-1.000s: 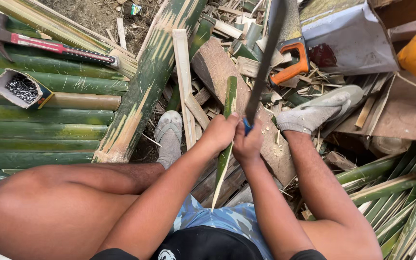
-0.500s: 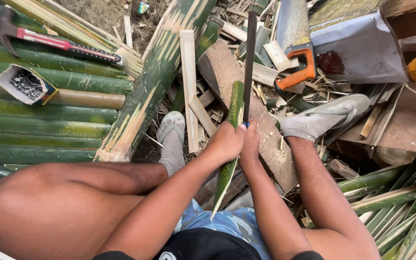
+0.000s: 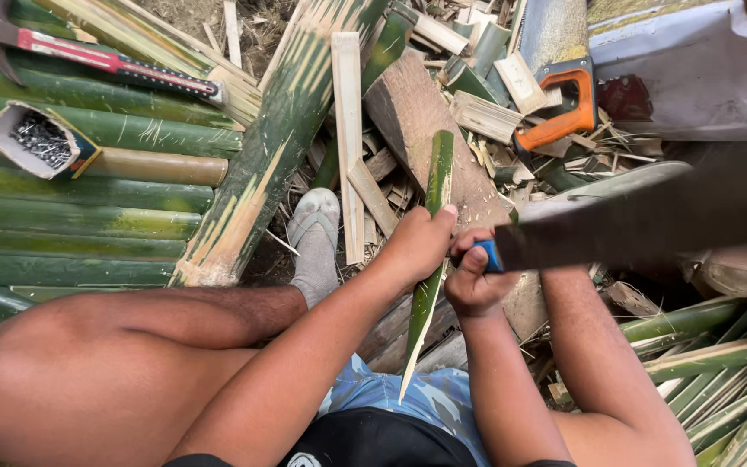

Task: The person splits bamboo strips with a machete and hammers nails into a bamboo frame to assemble a structure. They repeatedly cut strips, position them, and secure them with nails.

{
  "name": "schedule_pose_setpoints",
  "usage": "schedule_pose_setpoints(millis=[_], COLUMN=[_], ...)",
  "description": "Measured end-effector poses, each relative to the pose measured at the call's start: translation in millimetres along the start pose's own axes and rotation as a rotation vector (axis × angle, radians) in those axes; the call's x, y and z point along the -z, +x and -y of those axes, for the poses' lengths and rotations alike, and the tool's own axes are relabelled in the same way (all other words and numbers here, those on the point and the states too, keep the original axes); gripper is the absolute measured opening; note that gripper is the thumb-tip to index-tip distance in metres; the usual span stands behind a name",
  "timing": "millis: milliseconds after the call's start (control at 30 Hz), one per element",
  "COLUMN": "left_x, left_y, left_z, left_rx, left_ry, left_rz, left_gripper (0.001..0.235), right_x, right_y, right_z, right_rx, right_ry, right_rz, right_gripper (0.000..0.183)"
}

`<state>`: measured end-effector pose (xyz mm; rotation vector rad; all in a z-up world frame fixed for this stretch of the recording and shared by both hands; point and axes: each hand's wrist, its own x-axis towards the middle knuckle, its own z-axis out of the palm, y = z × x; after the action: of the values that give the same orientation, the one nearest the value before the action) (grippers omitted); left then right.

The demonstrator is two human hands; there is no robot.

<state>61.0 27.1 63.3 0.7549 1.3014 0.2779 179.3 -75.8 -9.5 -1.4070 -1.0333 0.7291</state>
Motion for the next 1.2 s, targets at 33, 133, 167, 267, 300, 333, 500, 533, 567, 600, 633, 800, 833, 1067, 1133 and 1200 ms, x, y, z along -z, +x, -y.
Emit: schedule_pose_setpoints(millis=[33, 133, 167, 267, 300, 333, 500, 533, 567, 600, 633, 800, 833, 1067, 1133, 1200], left_x=[-0.3, -0.8, -1.3, -0.2, 1.9, 4.4, -10.1, -9.3, -8.6, -8.9, -8.6, -8.2, -6.4, 9.7, 8.3, 8.9], left_y=[3.1, 6.0, 4.0, 3.1, 5.7, 11.7, 10.1, 11.0, 10.5, 9.1, 6.6, -2.7, -5.1, -2.5, -2.4, -2.8], left_z=[-0.4, 0.7, 2.6, 2.2, 1.3, 0.0, 15.3, 13.8, 13.7, 13.4, 13.0, 3.6, 4.9, 6.6, 7.1, 7.8], left_rx=[0.010, 0.018, 0.015, -0.055, -0.080, -0.129, -0.050, -0.025, 0.004, 0.032, -0.029, 0.006, -0.011, -0.088, -0.050, -0.007], left_ry=[0.009, 0.039, 0.052, 0.125, 0.152, 0.127, 0.084, 0.056, 0.026, -0.004, 0.033, 0.042, 0.082, 0.189, 0.209, 0.234], left_rz=[0.011, 0.011, -0.009, -0.014, -0.018, -0.027, -0.038, -0.022, -0.012, -0.003, -0.026, -0.046, -0.035, -0.007, -0.013, -0.018], left_gripper=[0.055, 0.056, 0.055, 0.053, 0.052, 0.052, 0.056, 0.055, 0.054, 0.052, 0.051, 0.045, 0.045, 0.047, 0.048, 0.051], right_x=[1.0, 3.5, 5.0, 1.3, -1.9, -5.6, 8.0, 3.5, -1.5, -5.2, -9.9, -15.4, -11.8, 0.3, -3.3, -11.3], right_y=[1.4, 9.8, 11.5, 25.9, 30.3, 34.0, 6.6, 9.4, 12.4, 15.3, 18.3, 30.0, 25.2, 13.9, 15.8, 18.2], right_z=[-12.4, -51.3, -58.8, -62.6, -57.7, -51.6, -3.5, -4.0, -8.6, -14.9, -21.9, -28.7, -21.0, 21.2, 10.9, -5.3], right_rx=[0.014, -0.550, -0.843, -0.303, -0.260, -0.218, -0.103, -0.057, -0.013, -0.272, -0.529, -0.610, -0.435, 0.075, 0.058, -0.054], right_ry=[0.007, -0.150, -0.228, -0.783, -0.728, -0.671, -0.138, -0.212, -0.282, -0.326, -0.363, -0.316, -0.450, 0.308, 0.263, -0.233], right_rz=[0.006, -0.024, -0.034, 0.183, 0.105, 0.028, -0.048, -0.049, -0.046, -0.001, 0.048, 0.048, 0.106, -0.035, -0.057, 0.003], right_gripper=[0.028, 0.031, 0.035, 0.037, 0.036, 0.036, 0.038, 0.038, 0.038, 0.035, 0.034, 0.033, 0.029, 0.028, 0.030, 0.034])
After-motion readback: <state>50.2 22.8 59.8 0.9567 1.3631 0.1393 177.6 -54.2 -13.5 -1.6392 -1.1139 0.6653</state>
